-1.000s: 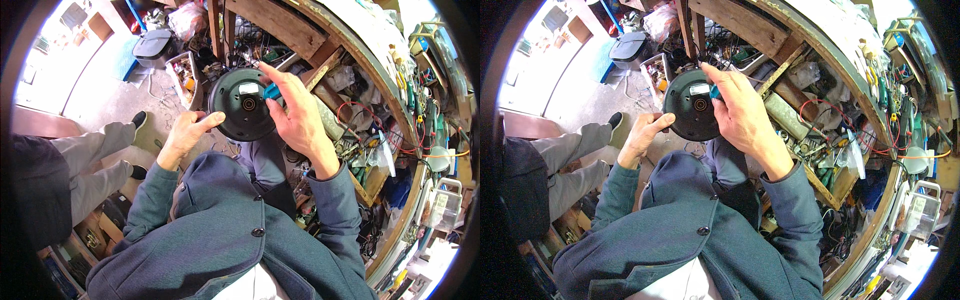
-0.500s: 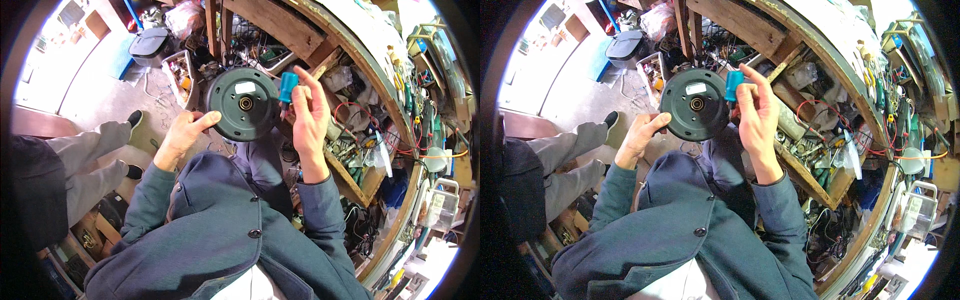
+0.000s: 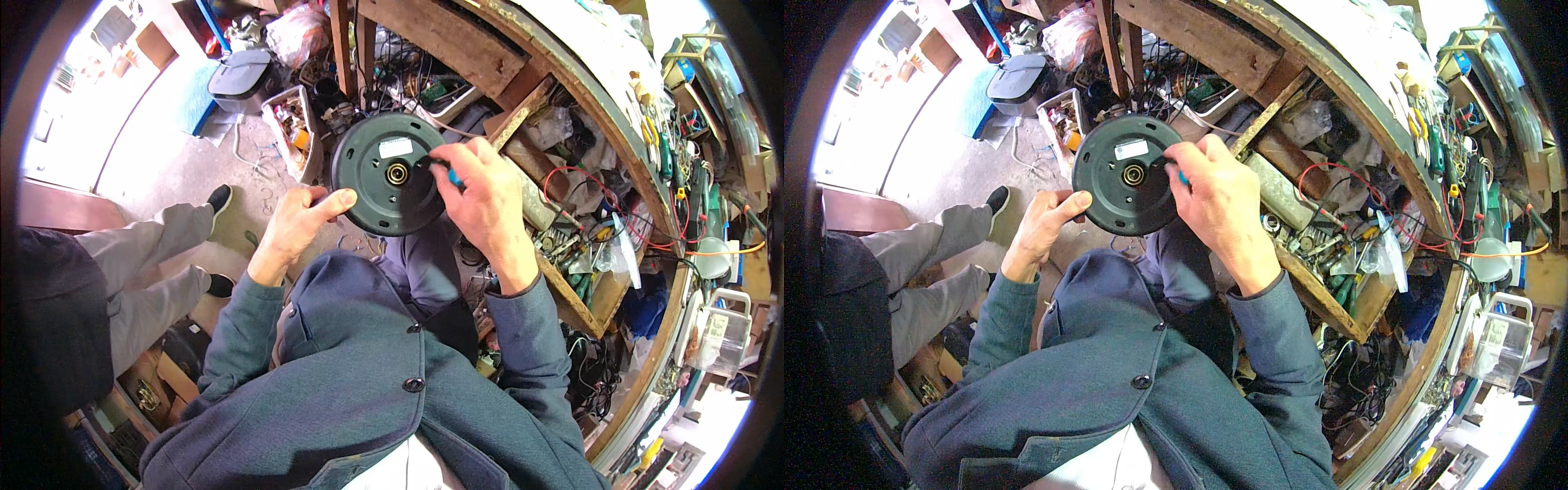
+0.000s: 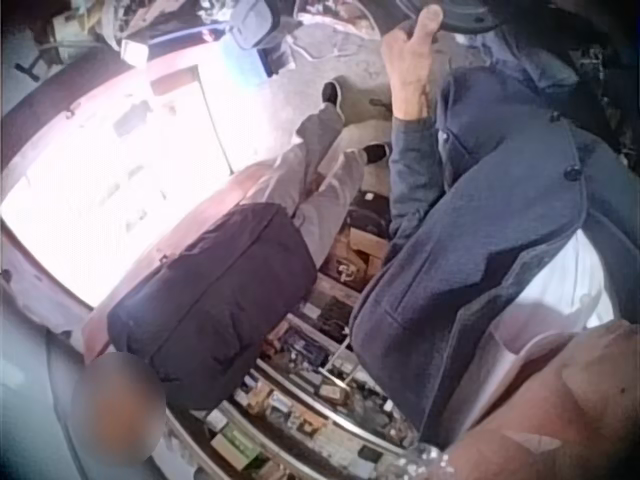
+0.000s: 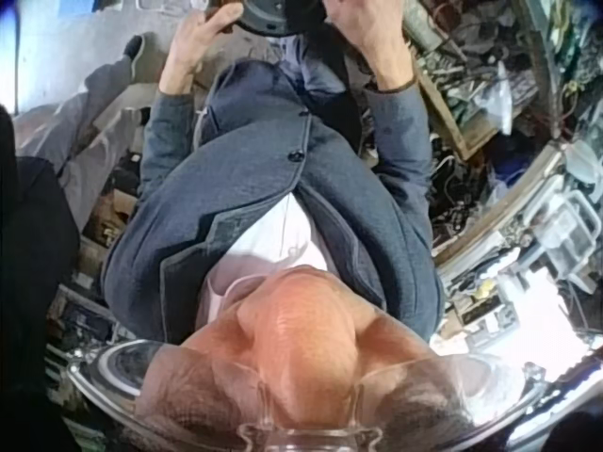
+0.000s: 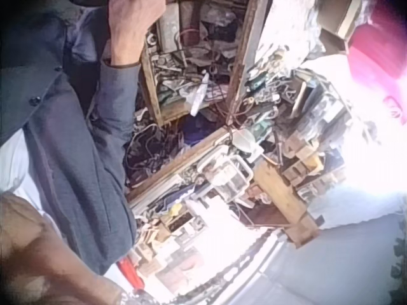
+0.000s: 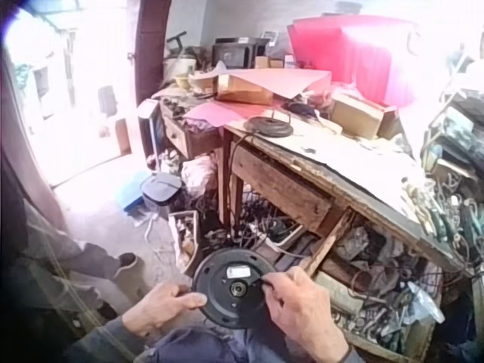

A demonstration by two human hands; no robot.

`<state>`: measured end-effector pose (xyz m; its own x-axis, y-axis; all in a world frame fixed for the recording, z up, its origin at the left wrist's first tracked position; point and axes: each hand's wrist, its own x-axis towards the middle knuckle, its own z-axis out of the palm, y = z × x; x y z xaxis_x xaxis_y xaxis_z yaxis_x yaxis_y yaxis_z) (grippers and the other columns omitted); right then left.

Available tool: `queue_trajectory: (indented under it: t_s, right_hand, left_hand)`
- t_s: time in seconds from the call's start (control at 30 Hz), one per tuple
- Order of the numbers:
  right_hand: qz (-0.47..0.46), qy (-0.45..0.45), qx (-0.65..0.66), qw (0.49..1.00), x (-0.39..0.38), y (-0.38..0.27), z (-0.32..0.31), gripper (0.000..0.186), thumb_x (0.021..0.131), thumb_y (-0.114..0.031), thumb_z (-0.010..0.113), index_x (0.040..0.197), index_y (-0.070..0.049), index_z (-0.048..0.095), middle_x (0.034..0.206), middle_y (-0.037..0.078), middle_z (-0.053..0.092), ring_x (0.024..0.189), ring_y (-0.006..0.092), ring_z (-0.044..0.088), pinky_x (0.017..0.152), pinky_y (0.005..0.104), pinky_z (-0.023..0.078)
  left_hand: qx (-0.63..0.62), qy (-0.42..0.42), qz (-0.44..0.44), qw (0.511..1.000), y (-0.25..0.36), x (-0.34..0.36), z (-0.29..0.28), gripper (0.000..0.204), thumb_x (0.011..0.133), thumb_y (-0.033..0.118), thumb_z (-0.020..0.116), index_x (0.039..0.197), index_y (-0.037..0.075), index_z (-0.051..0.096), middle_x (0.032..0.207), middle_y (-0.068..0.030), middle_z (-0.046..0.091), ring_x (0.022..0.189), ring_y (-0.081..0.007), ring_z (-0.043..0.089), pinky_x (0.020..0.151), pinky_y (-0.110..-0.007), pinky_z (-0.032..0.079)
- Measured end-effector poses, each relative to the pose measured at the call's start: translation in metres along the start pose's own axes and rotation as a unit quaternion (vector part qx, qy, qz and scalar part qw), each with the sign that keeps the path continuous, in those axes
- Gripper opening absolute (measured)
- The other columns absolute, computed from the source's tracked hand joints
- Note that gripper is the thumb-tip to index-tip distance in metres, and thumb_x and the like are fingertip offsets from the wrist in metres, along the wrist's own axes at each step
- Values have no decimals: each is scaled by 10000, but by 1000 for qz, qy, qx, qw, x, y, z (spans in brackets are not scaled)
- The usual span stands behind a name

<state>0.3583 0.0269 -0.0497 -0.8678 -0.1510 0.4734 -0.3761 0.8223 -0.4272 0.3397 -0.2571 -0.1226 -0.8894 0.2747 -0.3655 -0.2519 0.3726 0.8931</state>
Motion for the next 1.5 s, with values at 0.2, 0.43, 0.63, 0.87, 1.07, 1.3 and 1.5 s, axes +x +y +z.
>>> queue_trajectory:
  t_s: [0.2, 0.43, 0.63, 0.87, 1.07, 1.3, 1.5]
  right_hand:
    - [-95, -17, -57, 994, 3, -1, 4, 105, 859, -102, 733, 937, -109, 663, 857, 71, 607, 722, 272, 678, 588, 401, 557]
    - [-93, -10, -61, 994, 8, -3, 11, 130, 838, -125, 737, 866, -102, 612, 849, 73, 597, 695, 284, 667, 583, 405, 562]
    - [-21, 24, 13, 999, -3, 6, -5, 128, 822, -106, 767, 918, -102, 682, 851, 83, 638, 707, 311, 683, 604, 396, 559]
    - [-16, 28, 23, 999, -10, 1, 2, 133, 830, -108, 766, 915, -97, 665, 834, 75, 621, 688, 285, 682, 598, 384, 566]
    - [-1, 20, 24, 1000, -5, -3, 8, 127, 816, -45, 771, 916, -71, 697, 828, 93, 643, 712, 295, 680, 631, 371, 558]
    - [-38, 3, -15, 999, 1, -2, 12, 123, 825, -80, 771, 910, -92, 683, 822, 74, 623, 700, 286, 677, 609, 380, 558]
    - [-126, -91, -134, 979, 15, -11, 1, 63, 867, -138, 655, 876, -87, 619, 824, 61, 597, 740, 235, 702, 578, 361, 578]
  left_hand:
    - [8, 10, 15, 1000, 7, -3, 1, 593, 908, 563, 734, 866, -28, 745, 795, -25, 671, 780, -112, 581, 746, -294, 454]
    - [28, 20, 8, 999, 14, -8, 0, 608, 904, 565, 732, 858, -41, 736, 792, -36, 671, 768, -117, 585, 739, -296, 454]
    - [31, 16, 8, 999, 10, -6, 1, 593, 913, 561, 716, 863, -30, 735, 796, -32, 667, 782, -122, 586, 760, -298, 450]
    - [19, 19, 13, 1000, 16, -9, -1, 666, 892, 623, 710, 852, -42, 729, 757, -42, 655, 748, -119, 576, 723, -307, 453]
    - [17, 10, -8, 1000, 23, -13, -2, 566, 939, 548, 694, 854, -11, 735, 789, -14, 653, 767, -108, 547, 748, -290, 410]
    - [39, 11, -18, 999, 25, -13, -4, 554, 941, 539, 707, 821, -1, 716, 778, -13, 646, 766, -100, 549, 738, -286, 425]
    - [89, 27, -7, 996, 30, -14, -6, 581, 921, 551, 726, 785, -13, 693, 714, -9, 616, 700, -98, 534, 675, -295, 424]
